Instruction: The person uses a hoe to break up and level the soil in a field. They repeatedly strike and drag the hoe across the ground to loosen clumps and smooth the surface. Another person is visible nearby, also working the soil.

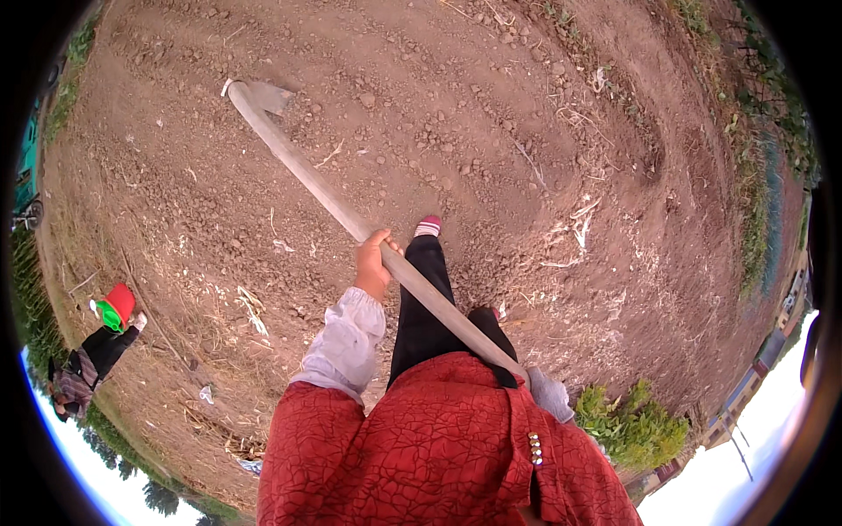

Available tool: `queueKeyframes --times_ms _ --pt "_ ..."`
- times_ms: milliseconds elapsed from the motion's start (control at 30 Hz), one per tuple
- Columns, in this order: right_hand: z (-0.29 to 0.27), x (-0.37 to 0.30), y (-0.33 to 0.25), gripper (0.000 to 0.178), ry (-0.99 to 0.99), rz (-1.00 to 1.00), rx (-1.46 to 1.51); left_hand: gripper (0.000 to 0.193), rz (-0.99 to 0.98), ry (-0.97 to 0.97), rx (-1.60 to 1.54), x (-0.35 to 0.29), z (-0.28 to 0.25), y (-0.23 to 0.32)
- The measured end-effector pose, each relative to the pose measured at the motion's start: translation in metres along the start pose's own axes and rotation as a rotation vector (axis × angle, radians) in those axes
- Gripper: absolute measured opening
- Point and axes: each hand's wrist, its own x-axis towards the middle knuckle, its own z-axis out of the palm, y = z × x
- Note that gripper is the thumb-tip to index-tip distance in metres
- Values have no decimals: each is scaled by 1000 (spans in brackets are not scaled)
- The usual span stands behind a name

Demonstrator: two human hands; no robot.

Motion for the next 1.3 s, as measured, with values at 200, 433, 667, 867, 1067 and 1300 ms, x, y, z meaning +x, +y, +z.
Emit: queueKeyframes --times_ms 200,433,667,867,1067,1300 --pt "-5 10 -2 31 20 -87 38 9 83 143 76 35 -6 22" --pt "-12 6 26 29 -55 -74 58 8 164 140 169 29 -3 -8" --pt "2 22 100 27 92 -254 -1 8 248 152 108 26 -6 -71" --pt "33 40 196 26 90 -261 -69 8 319 201 73 16 -10 -165" --pt "94 46 311 32 44 -238 -1 9 390 206 136 10 11 -269" --pt "133 -1 393 41 -20 -170 126 11 406 266 258 -20 7 -372"
